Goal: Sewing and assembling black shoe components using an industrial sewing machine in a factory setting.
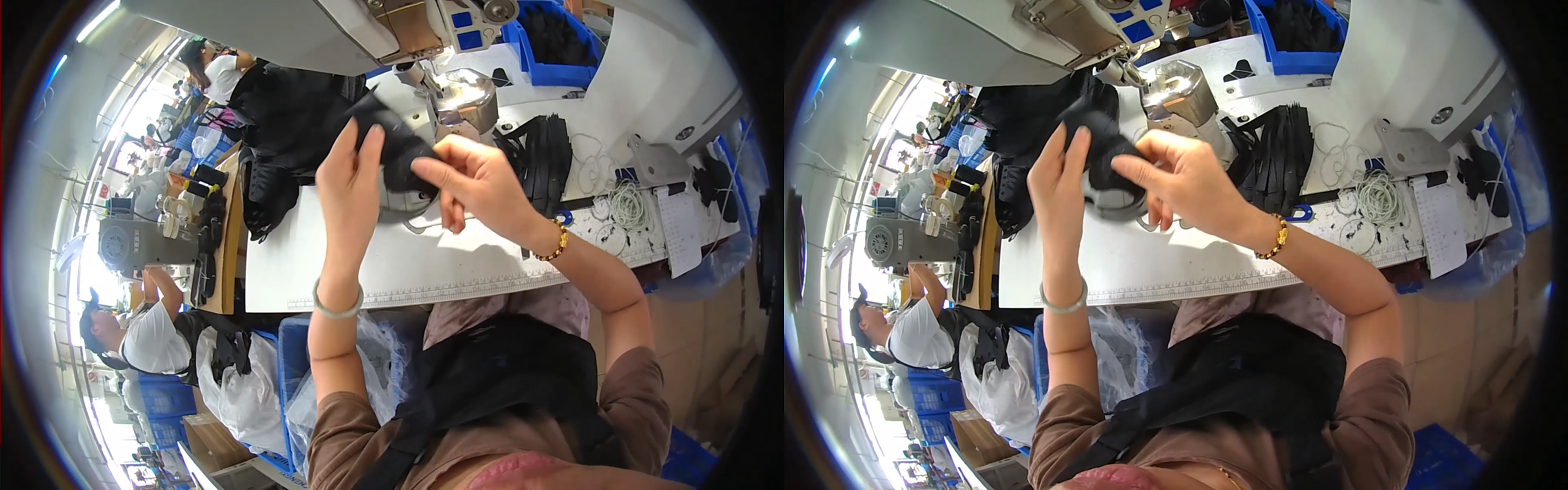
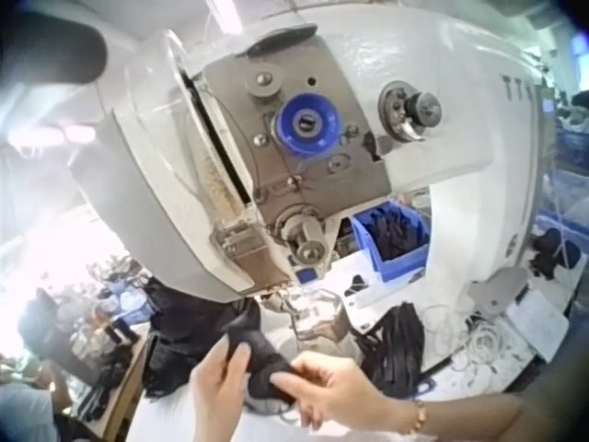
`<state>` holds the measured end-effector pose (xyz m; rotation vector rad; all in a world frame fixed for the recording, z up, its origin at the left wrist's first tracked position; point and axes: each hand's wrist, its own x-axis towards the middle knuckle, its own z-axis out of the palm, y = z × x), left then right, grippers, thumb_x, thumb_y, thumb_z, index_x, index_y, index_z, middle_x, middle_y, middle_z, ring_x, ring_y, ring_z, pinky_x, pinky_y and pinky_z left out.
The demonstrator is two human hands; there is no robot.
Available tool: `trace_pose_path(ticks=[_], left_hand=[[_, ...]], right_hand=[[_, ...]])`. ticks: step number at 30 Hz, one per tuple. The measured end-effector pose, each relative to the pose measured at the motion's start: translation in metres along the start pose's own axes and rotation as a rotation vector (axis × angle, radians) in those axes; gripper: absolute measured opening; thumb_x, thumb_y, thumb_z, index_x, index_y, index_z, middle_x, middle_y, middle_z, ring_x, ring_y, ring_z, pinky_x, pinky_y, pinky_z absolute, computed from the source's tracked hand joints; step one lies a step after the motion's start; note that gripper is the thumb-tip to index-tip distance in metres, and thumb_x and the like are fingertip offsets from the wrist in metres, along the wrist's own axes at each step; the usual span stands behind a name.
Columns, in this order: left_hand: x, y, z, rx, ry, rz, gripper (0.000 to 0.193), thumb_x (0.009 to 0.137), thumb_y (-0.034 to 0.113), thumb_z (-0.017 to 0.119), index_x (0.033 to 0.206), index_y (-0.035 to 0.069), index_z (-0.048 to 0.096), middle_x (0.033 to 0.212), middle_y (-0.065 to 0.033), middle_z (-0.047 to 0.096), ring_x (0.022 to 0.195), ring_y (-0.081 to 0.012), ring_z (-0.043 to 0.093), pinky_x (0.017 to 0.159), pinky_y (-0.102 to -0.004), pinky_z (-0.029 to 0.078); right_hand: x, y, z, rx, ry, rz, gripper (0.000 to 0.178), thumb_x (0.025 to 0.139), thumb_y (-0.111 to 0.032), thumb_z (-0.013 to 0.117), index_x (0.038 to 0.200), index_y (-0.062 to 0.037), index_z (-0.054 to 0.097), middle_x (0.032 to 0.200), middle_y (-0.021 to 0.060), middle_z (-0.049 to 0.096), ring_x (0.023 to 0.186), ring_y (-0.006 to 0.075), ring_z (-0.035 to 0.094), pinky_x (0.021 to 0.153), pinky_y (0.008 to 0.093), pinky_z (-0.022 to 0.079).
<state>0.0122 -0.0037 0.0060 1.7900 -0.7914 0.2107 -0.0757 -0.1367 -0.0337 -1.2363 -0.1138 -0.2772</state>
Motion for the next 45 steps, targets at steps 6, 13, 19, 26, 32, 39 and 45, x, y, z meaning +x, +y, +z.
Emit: trace_pose_path(ticks=[6,13,19,26,32,39,45], left_hand=[[0.052,-0.016,0.037,-0.167,-0.151,0.063,0.018,0.092,0.012,0.051,0.087,-0.004,0.057,0.065,0.0046,0.047,0.057,-0.0032,0.034,0.049,-0.0214,0.028],[0.058,-0.038,0.053,-0.441,-0.196,-0.048,0.008,0.088,0.004,0.056,0.089,-0.002,0.060,0.074,0.0027,0.056,0.068,-0.0031,0.043,0.060,-0.0190,0.036],[0.014,-0.026,0.044,-0.273,0.068,0.275,0.012,0.092,0.016,0.054,0.091,0.004,0.057,0.078,-0.0019,0.055,0.068,-0.0083,0.046,0.069,-0.0228,0.039],[-0.005,-0.067,0.029,0.561,-0.030,0.872,0.017,0.071,0.011,0.074,0.082,0.006,0.063,0.087,-0.0058,0.059,0.091,-0.0233,0.055,0.084,-0.0365,0.037],[-0.008,-0.070,0.034,0.515,0.140,0.794,0.020,0.070,0.009,0.075,0.087,0.007,0.064,0.091,-0.0058,0.060,0.095,-0.0245,0.056,0.084,-0.0330,0.039],[-0.042,-0.077,0.038,0.434,0.131,1.153,0.022,0.074,0.013,0.072,0.094,0.006,0.065,0.095,-0.0081,0.060,0.095,-0.0227,0.057,0.080,-0.0348,0.044],[-0.058,-0.057,0.067,0.192,-0.321,0.955,0.019,0.078,0.000,0.064,0.097,-0.002,0.063,0.089,-0.0086,0.058,0.068,-0.0186,0.058,0.057,-0.0272,0.047]], right_hand=[[0.008,-0.006,-0.012,-0.115,0.284,-0.161,0.018,0.088,-0.014,0.060,0.086,0.0031,0.058,0.063,0.0024,0.058,0.041,0.0055,0.053,0.034,0.0178,0.040],[0.004,-0.005,-0.015,-0.161,0.363,-0.148,0.019,0.086,-0.014,0.062,0.083,0.0037,0.058,0.057,0.0032,0.057,0.039,0.0057,0.051,0.034,0.0201,0.037],[0.000,-0.020,-0.056,-0.229,0.281,-0.115,0.023,0.090,-0.019,0.058,0.097,0.0030,0.062,0.073,0.0063,0.064,0.046,0.0086,0.056,0.036,0.0188,0.042],[-0.050,-0.017,-0.109,-0.769,0.532,0.048,0.023,0.086,-0.022,0.061,0.092,0.0001,0.062,0.065,0.0025,0.059,0.045,0.0054,0.050,0.041,0.0201,0.037],[-0.064,0.021,-0.091,-1.384,0.431,0.080,0.031,0.080,-0.030,0.067,0.083,-0.0004,0.058,0.079,0.0104,0.061,0.068,0.0259,0.058,0.062,0.0340,0.046],[-0.056,0.037,-0.107,-1.339,0.484,0.032,0.028,0.079,-0.025,0.069,0.081,0.0012,0.059,0.061,0.0057,0.052,0.056,0.0176,0.052,0.054,0.0300,0.041],[-0.066,0.010,-0.097,-0.590,0.437,0.197,0.019,0.083,-0.018,0.066,0.082,0.0003,0.061,0.058,0.0003,0.056,0.045,0.0041,0.048,0.040,0.0206,0.035]])
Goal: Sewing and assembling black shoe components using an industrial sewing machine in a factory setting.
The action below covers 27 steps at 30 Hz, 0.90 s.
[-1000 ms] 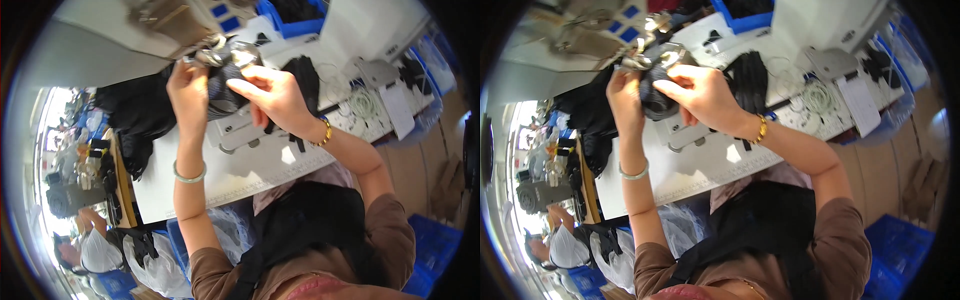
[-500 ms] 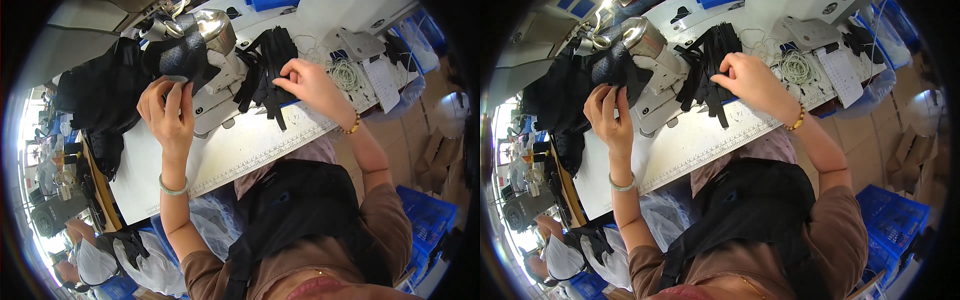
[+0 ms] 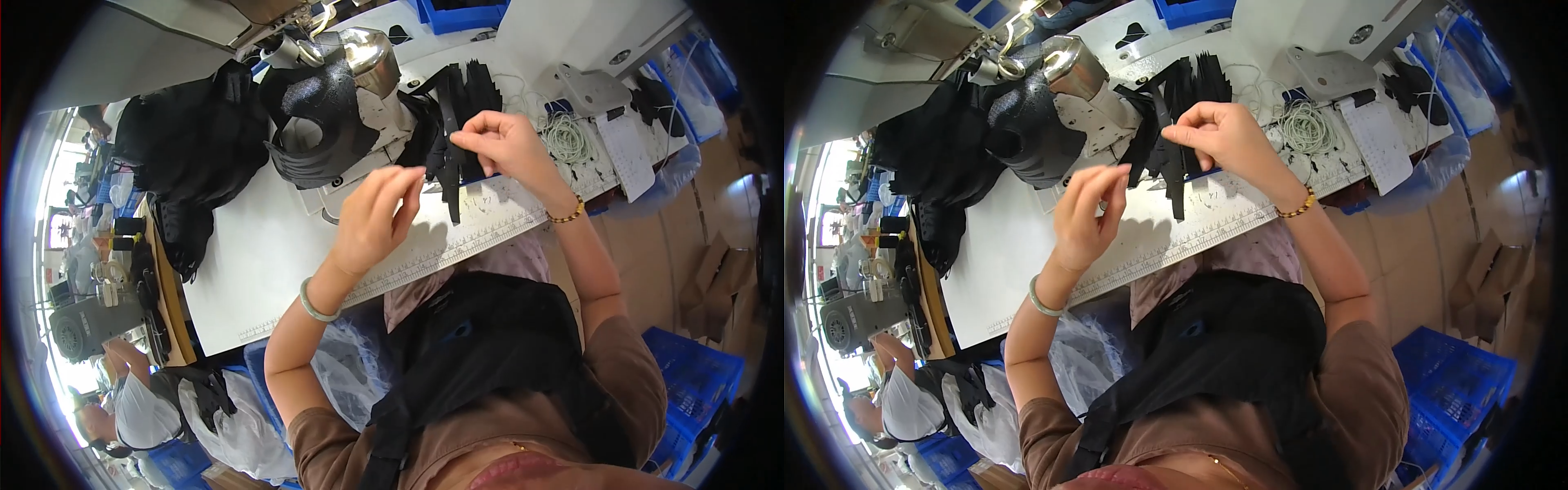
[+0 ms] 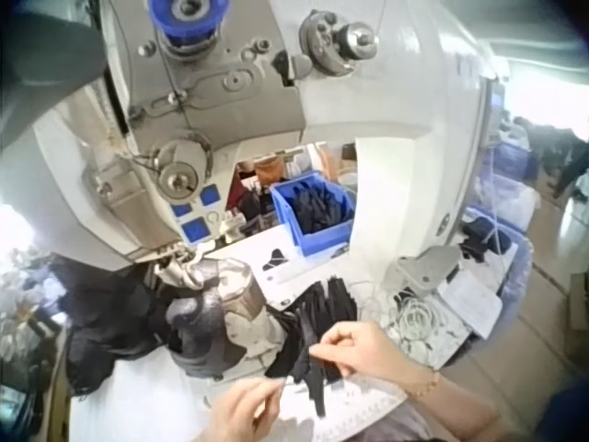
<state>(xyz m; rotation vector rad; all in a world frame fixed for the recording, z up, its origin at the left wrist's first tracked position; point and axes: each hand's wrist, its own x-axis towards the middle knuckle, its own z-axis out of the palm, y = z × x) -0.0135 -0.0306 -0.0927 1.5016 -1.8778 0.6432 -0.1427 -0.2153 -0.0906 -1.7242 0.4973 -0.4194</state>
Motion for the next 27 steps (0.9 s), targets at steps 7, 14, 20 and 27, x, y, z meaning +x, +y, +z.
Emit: trace_pose_path(ticks=[7,14,20,27], left_hand=[[0.032,0.025,0.011,-1.084,0.123,-1.019,0.017,0.092,0.014,0.056,0.098,-0.001,0.057,0.083,-0.0020,0.059,0.071,-0.0059,0.057,0.063,-0.0211,0.048],[0.025,0.022,-0.008,-0.375,-0.215,-0.754,0.009,0.088,0.005,0.056,0.097,0.002,0.053,0.083,-0.0096,0.055,0.071,-0.0248,0.058,0.061,-0.0324,0.046],[0.029,0.025,-0.024,-0.270,-0.242,-0.620,0.021,0.084,0.002,0.058,0.104,0.004,0.054,0.087,-0.0115,0.049,0.072,-0.0284,0.053,0.062,-0.0351,0.044],[0.014,0.029,-0.025,0.507,0.215,-0.053,0.032,0.069,-0.001,0.070,0.099,0.009,0.067,0.100,-0.0034,0.059,0.081,-0.0161,0.053,0.066,-0.0257,0.042]], right_hand=[[-0.026,-0.018,0.010,0.265,-0.181,-0.037,0.016,0.084,-0.019,0.067,0.081,-0.0050,0.061,0.063,-0.0014,0.057,0.049,0.0020,0.050,0.040,0.0169,0.036],[-0.037,-0.045,0.014,-0.391,0.165,-0.686,0.012,0.083,-0.012,0.063,0.087,-0.0040,0.056,0.085,0.0050,0.055,0.067,0.0201,0.056,0.055,0.0270,0.044],[-0.021,-0.045,0.004,-0.333,-0.232,-0.479,0.012,0.085,-0.012,0.061,0.093,-0.0033,0.060,0.077,0.0077,0.056,0.066,0.0166,0.057,0.053,0.0265,0.044],[-0.016,-0.047,0.004,0.233,-0.453,0.047,0.009,0.088,-0.009,0.058,0.088,-0.0008,0.058,0.057,-0.0002,0.052,0.042,0.0048,0.048,0.041,0.0179,0.037]])
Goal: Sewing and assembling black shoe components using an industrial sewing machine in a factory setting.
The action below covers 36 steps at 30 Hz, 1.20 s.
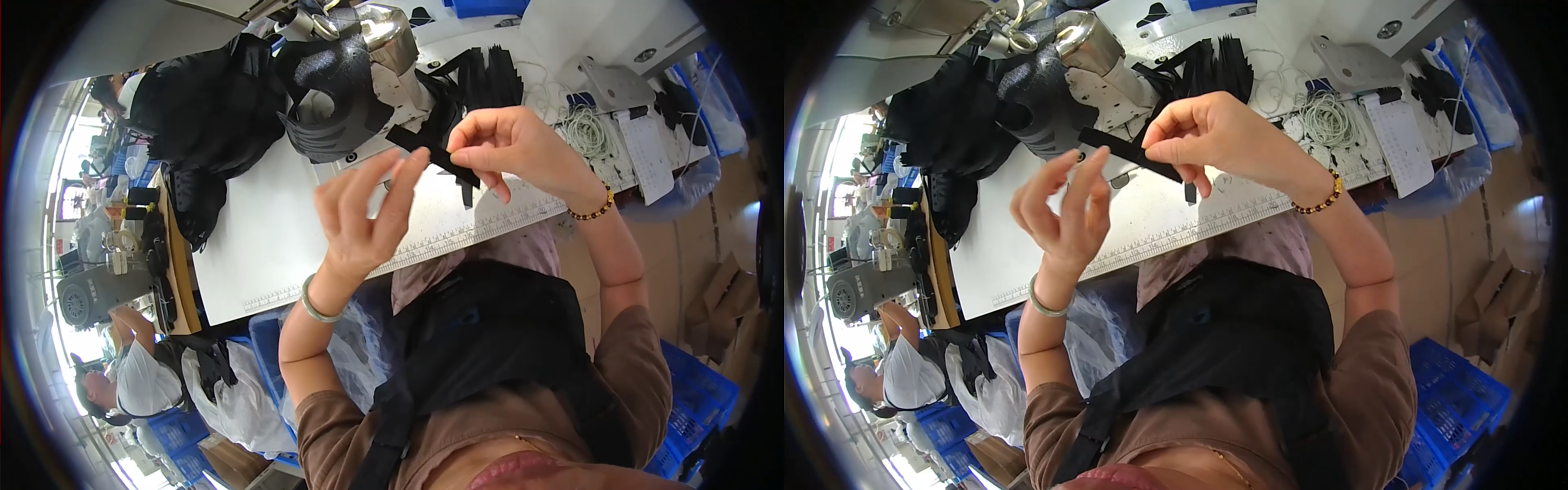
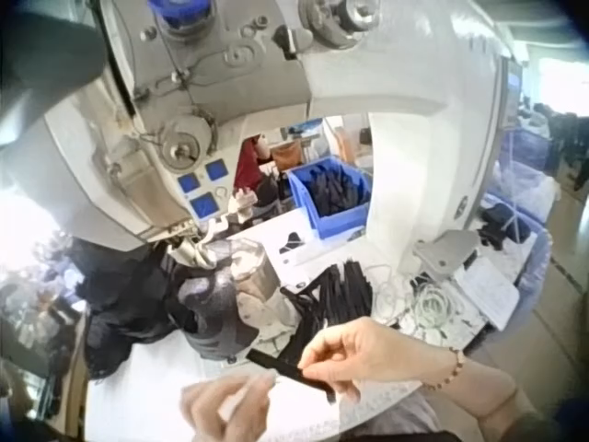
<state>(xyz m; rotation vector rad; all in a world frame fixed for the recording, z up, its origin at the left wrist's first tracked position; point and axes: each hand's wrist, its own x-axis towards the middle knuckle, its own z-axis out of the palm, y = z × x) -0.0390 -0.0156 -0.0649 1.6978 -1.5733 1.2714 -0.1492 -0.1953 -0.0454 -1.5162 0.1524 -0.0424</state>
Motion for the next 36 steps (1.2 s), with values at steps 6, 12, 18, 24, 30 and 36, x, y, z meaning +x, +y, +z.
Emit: trace_pose_path(ticks=[6,12,18,24,30,36], left_hand=[[0.011,0.004,0.003,-0.577,-0.194,-0.349,0.025,0.075,-0.004,0.066,0.100,0.002,0.066,0.095,-0.0067,0.059,0.076,-0.0162,0.056,0.065,-0.0259,0.046],[0.012,0.018,0.011,-1.144,-0.169,-0.891,0.022,0.077,-0.005,0.063,0.098,0.001,0.065,0.085,-0.0058,0.061,0.073,-0.0096,0.059,0.065,-0.0210,0.048],[0.003,0.020,0.023,-0.889,-0.090,-0.801,0.018,0.075,-0.005,0.065,0.092,0.000,0.065,0.082,-0.0058,0.062,0.063,-0.0089,0.057,0.058,-0.0206,0.047],[-0.002,0.016,0.026,-0.855,-0.076,-0.795,0.014,0.074,-0.005,0.065,0.087,-0.001,0.064,0.080,-0.0058,0.062,0.062,-0.0079,0.055,0.055,-0.0212,0.045],[-0.003,0.016,0.023,-1.039,-0.090,-1.055,0.008,0.080,-0.003,0.062,0.087,-0.002,0.063,0.079,-0.0037,0.062,0.064,-0.0081,0.057,0.058,-0.0206,0.047],[-0.007,0.015,0.012,-1.437,-0.047,-1.387,0.007,0.087,0.001,0.056,0.090,-0.004,0.060,0.078,-0.0073,0.063,0.066,-0.0112,0.061,0.060,-0.0223,0.050]], right_hand=[[-0.009,0.000,0.013,0.246,0.018,-0.105,0.014,0.087,-0.010,0.061,0.094,0.0009,0.057,0.065,0.0022,0.056,0.049,0.0068,0.054,0.043,0.0186,0.043],[-0.007,0.014,0.032,0.168,0.257,-0.241,0.007,0.087,-0.002,0.057,0.093,-0.0011,0.054,0.074,0.0008,0.055,0.054,0.0022,0.051,0.040,0.0153,0.040],[-0.001,0.025,0.036,0.139,0.309,-0.252,0.010,0.087,-0.007,0.061,0.092,-0.0011,0.054,0.073,0.0000,0.059,0.058,0.0004,0.050,0.044,0.0160,0.039],[0.005,0.022,0.036,0.079,0.318,-0.272,0.011,0.086,-0.006,0.062,0.090,-0.0007,0.053,0.076,0.0002,0.059,0.061,0.0014,0.050,0.052,0.0159,0.042],[0.013,0.039,0.035,-0.046,0.344,-0.435,0.017,0.086,-0.006,0.061,0.098,-0.0024,0.049,0.082,0.0023,0.056,0.066,0.0029,0.051,0.051,0.0167,0.042],[0.005,0.024,0.036,0.189,0.169,-0.253,0.025,0.088,-0.005,0.056,0.109,-0.0048,0.041,0.080,0.0025,0.054,0.060,0.0032,0.049,0.045,0.0163,0.037]])
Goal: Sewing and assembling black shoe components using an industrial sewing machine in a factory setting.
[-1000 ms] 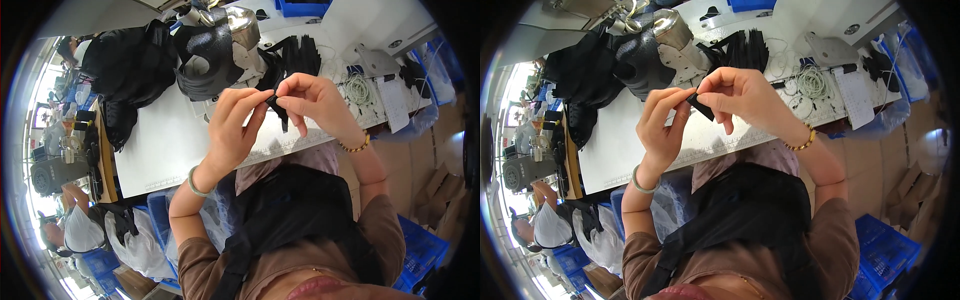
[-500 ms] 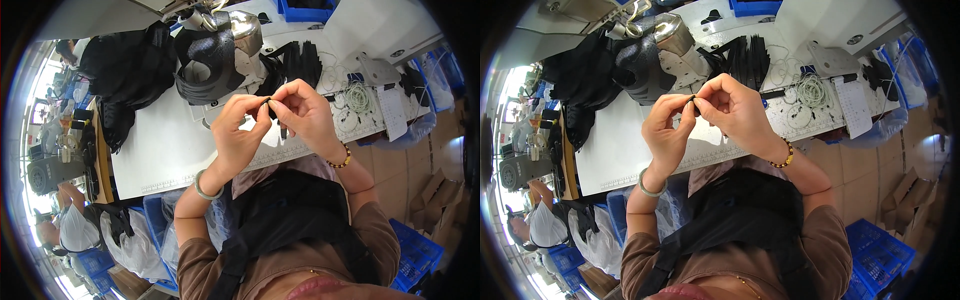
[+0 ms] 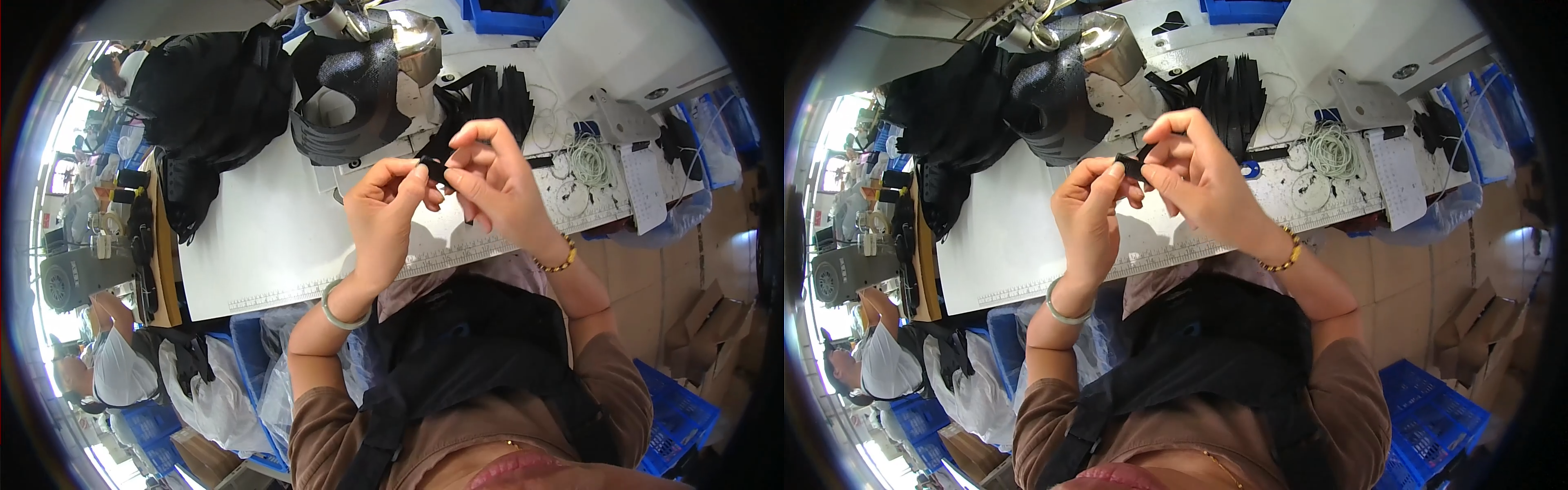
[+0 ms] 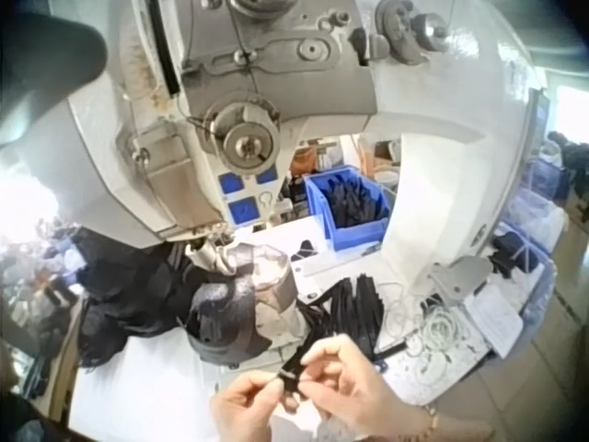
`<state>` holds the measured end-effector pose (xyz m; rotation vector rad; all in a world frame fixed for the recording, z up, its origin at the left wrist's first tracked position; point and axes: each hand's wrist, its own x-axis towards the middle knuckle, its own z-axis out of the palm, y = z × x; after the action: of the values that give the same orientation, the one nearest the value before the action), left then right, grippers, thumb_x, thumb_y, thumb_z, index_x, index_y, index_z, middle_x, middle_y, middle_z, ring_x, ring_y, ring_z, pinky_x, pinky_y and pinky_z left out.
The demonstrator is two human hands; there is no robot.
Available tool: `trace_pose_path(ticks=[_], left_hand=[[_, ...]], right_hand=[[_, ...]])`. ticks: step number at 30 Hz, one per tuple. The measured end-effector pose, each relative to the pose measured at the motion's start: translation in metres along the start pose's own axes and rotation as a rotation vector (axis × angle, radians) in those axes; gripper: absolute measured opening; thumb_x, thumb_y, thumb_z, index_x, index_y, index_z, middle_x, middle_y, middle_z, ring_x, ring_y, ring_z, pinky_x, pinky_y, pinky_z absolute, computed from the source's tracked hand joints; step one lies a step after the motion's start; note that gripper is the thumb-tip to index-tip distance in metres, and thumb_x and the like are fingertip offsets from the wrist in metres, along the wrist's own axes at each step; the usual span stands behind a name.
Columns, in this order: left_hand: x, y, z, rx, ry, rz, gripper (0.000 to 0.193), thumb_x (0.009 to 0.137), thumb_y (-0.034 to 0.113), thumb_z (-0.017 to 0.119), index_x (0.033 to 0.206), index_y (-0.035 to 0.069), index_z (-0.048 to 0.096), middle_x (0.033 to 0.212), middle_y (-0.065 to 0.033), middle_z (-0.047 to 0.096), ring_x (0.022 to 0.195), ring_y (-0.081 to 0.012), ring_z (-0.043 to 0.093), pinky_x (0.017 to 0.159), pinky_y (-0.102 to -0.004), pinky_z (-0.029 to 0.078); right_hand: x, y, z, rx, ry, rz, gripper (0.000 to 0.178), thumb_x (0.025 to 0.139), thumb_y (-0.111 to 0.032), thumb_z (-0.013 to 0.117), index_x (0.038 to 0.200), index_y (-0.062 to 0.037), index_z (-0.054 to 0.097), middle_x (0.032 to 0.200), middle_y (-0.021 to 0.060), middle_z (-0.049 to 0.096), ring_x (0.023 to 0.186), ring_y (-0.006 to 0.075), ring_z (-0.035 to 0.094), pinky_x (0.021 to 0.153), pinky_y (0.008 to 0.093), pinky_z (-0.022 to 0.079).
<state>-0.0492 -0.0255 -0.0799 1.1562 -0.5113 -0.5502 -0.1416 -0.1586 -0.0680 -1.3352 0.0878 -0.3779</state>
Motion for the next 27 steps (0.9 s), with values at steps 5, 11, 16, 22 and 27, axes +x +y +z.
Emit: trace_pose_path(ticks=[5,11,16,22,27], left_hand=[[0.003,0.038,-0.009,0.172,-0.248,-0.192,0.009,0.088,0.005,0.056,0.090,-0.004,0.058,0.075,-0.0087,0.063,0.065,-0.0114,0.061,0.058,-0.0225,0.050],[0.013,0.052,-0.017,0.267,-0.229,-0.132,0.012,0.089,0.008,0.058,0.090,-0.004,0.059,0.075,-0.0084,0.063,0.064,-0.0104,0.061,0.054,-0.0216,0.049],[0.014,0.057,-0.014,0.272,-0.234,-0.098,0.010,0.088,0.007,0.059,0.089,-0.003,0.059,0.073,-0.0067,0.063,0.063,-0.0094,0.060,0.053,-0.0209,0.049],[0.014,0.076,-0.014,0.351,-0.126,0.069,0.008,0.086,0.005,0.060,0.087,-0.002,0.058,0.069,-0.0032,0.060,0.059,-0.0064,0.057,0.049,-0.0181,0.043],[0.047,0.112,-0.030,0.250,-0.018,0.267,0.007,0.084,0.004,0.058,0.079,-0.002,0.059,0.064,-0.0033,0.056,0.052,-0.0053,0.049,0.044,-0.0180,0.034]], right_hand=[[0.019,-0.030,-0.020,-0.219,-0.358,0.054,0.025,0.089,-0.004,0.054,0.110,-0.0039,0.041,0.076,0.0013,0.053,0.057,0.0042,0.049,0.048,0.0178,0.039],[0.018,-0.032,-0.019,-0.663,-0.260,-0.248,0.036,0.085,-0.016,0.064,0.116,-0.0066,0.048,0.078,0.0046,0.053,0.060,0.0100,0.053,0.056,0.0233,0.046],[0.018,-0.035,-0.016,-0.766,-0.175,-0.369,0.025,0.076,-0.006,0.071,0.099,-0.0056,0.062,0.084,0.0034,0.055,0.070,0.0097,0.055,0.057,0.0190,0.047],[0.024,-0.043,0.001,-0.660,-0.073,-0.451,0.031,0.077,-0.010,0.071,0.103,-0.0041,0.056,0.091,0.0044,0.055,0.067,0.0089,0.056,0.053,0.0196,0.048],[0.047,-0.059,0.027,-0.120,-0.062,0.012,0.036,0.089,-0.014,0.059,0.117,-0.0020,0.039,0.094,0.0079,0.054,0.061,0.0155,0.065,0.039,0.0204,0.048]])
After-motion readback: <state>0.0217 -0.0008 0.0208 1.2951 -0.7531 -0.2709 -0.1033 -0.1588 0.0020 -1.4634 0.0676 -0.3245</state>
